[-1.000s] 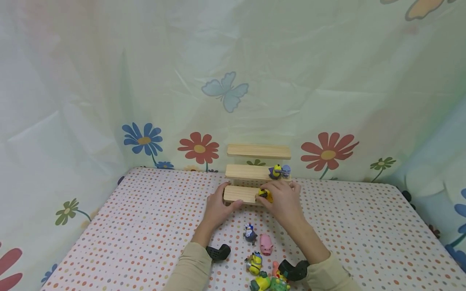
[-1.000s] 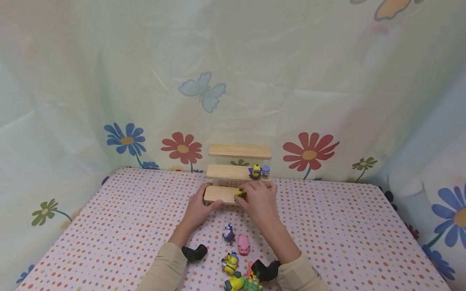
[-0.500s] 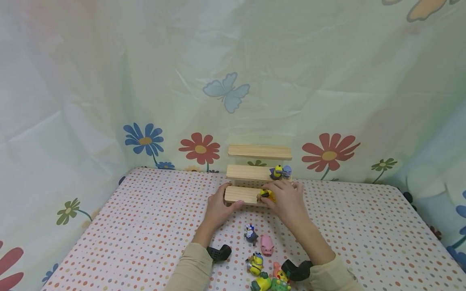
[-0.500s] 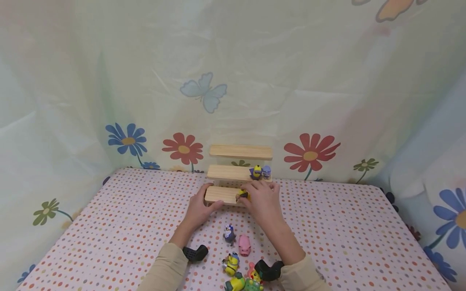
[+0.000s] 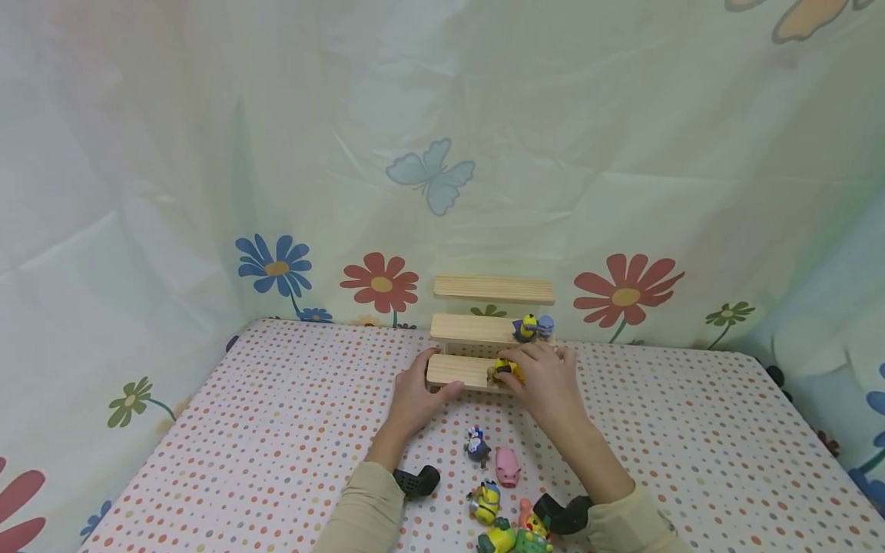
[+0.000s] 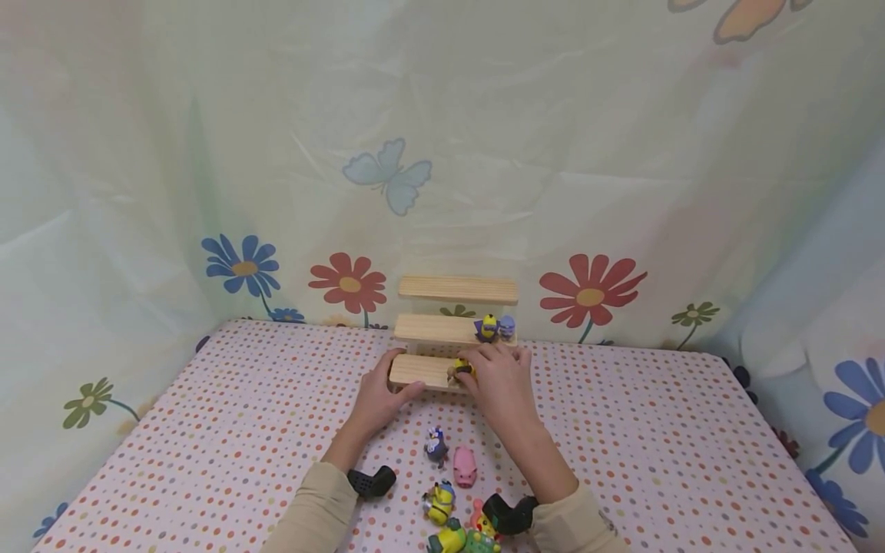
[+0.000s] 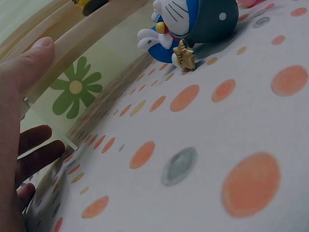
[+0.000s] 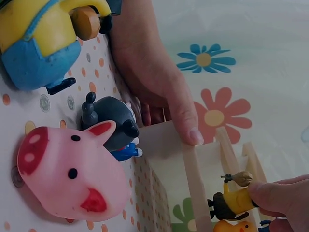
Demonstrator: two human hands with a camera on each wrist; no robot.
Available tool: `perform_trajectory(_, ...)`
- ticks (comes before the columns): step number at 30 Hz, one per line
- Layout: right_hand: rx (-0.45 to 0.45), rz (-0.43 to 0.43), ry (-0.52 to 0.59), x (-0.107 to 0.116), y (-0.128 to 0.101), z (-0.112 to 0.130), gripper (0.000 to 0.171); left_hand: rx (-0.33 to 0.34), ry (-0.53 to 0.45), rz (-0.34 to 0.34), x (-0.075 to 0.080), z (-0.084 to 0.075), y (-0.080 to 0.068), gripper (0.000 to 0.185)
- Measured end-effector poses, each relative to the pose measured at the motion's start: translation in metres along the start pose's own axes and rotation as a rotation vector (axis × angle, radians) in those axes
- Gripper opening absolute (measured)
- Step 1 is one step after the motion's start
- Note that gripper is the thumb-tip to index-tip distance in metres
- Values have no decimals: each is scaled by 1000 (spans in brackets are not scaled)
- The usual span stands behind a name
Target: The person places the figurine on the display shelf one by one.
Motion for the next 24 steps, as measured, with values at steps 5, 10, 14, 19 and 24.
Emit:
perform_trajectory(5, 12, -27, -16, -1, 0, 0, 32, -4, -1, -4, 0, 0, 0, 81)
perform_trajectory(10, 17, -37, -11, -1, 0, 0, 32, -6, 6, -9, -1, 0, 0, 81)
perform_trajectory(14, 22, -39, -4, -1, 0, 0, 33, -6, -4, -9, -1, 1, 0, 80)
perform_trajectory(19, 13, -24, -4, 0, 0, 0, 35, -3, -5, -4, -1, 1, 0, 81)
perform_trajectory(24, 12, -33, 64, 13, 1, 2, 33, -14, -9, -7, -2, 1, 0, 82)
Point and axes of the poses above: each hand's wrist, its own y-axis towards the middle knuckle, its own x-axis out of the back of the hand, z = x × y, the point moved 3 cm from there along y, towards the middle knuckle, and after that the axes turned 7 degrees about y, right-handed, at the moved point
